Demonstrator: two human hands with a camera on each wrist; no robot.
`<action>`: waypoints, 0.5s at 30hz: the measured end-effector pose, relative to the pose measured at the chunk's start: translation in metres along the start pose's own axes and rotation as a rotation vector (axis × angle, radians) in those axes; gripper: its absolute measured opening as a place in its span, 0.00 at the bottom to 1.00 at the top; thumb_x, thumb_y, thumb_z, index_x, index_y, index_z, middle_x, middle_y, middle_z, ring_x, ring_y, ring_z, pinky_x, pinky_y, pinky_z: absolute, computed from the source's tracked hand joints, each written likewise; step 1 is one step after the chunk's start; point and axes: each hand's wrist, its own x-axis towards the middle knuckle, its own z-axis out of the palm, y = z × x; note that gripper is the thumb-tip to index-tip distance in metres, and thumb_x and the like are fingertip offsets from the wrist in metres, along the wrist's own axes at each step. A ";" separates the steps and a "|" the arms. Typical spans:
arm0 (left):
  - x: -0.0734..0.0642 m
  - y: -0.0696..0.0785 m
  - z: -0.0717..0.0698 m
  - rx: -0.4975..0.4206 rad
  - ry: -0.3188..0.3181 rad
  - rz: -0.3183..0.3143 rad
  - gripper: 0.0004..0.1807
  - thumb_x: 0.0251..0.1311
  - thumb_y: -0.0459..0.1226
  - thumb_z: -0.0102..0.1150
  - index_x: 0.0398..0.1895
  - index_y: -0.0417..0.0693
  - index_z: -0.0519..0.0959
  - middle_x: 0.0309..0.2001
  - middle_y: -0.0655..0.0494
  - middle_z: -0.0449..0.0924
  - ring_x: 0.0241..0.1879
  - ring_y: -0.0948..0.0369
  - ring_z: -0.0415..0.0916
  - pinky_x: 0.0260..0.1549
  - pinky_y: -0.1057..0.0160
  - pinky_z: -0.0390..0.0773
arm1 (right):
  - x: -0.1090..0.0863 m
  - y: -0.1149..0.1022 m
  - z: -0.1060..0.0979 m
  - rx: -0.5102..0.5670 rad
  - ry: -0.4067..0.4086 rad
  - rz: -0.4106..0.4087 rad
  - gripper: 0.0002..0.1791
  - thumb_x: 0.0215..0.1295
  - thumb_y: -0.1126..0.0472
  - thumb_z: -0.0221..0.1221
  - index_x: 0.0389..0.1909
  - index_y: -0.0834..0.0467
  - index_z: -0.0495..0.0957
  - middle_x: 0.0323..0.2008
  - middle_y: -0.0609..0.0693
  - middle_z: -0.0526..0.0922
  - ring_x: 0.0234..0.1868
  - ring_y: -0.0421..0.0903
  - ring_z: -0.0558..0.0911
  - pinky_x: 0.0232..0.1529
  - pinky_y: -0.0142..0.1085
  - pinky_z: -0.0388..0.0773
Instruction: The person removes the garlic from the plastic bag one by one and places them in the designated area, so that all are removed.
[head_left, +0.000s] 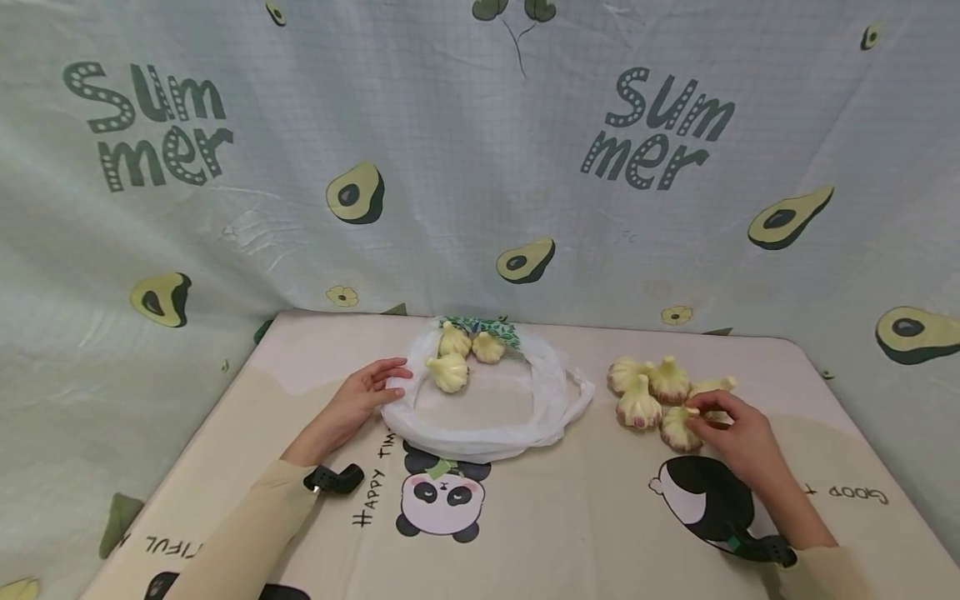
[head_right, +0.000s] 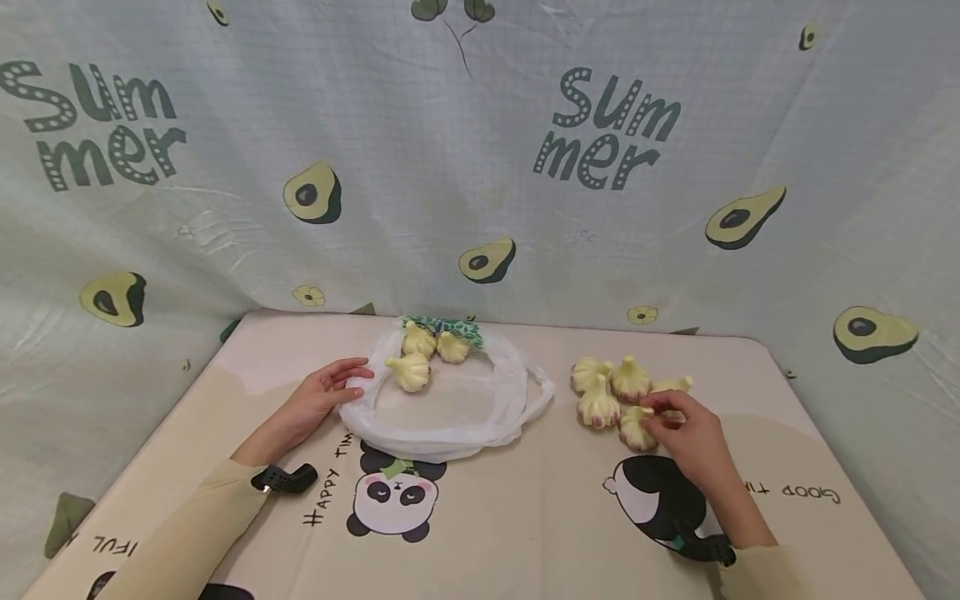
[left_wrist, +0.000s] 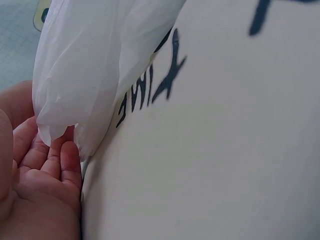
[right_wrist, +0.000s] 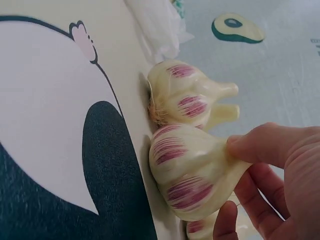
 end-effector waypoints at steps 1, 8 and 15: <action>-0.001 0.000 0.000 0.000 -0.001 0.001 0.30 0.66 0.27 0.59 0.70 0.34 0.64 0.60 0.36 0.73 0.57 0.59 0.71 0.51 0.75 0.70 | -0.001 0.001 0.000 -0.001 -0.004 0.010 0.10 0.62 0.69 0.66 0.44 0.63 0.80 0.43 0.56 0.80 0.40 0.33 0.74 0.38 0.17 0.72; -0.002 0.001 0.000 -0.011 -0.025 -0.003 0.31 0.67 0.28 0.59 0.71 0.34 0.62 0.62 0.35 0.72 0.63 0.49 0.67 0.52 0.75 0.69 | -0.009 0.010 0.001 -0.068 -0.048 0.051 0.19 0.61 0.64 0.69 0.51 0.64 0.77 0.47 0.60 0.79 0.47 0.43 0.74 0.36 0.20 0.72; 0.001 0.000 0.000 -0.014 -0.022 0.007 0.31 0.66 0.28 0.59 0.71 0.33 0.62 0.61 0.34 0.72 0.61 0.51 0.69 0.51 0.74 0.70 | -0.011 0.012 0.003 -0.076 -0.024 0.019 0.21 0.62 0.63 0.69 0.53 0.66 0.76 0.47 0.60 0.77 0.48 0.45 0.75 0.38 0.17 0.70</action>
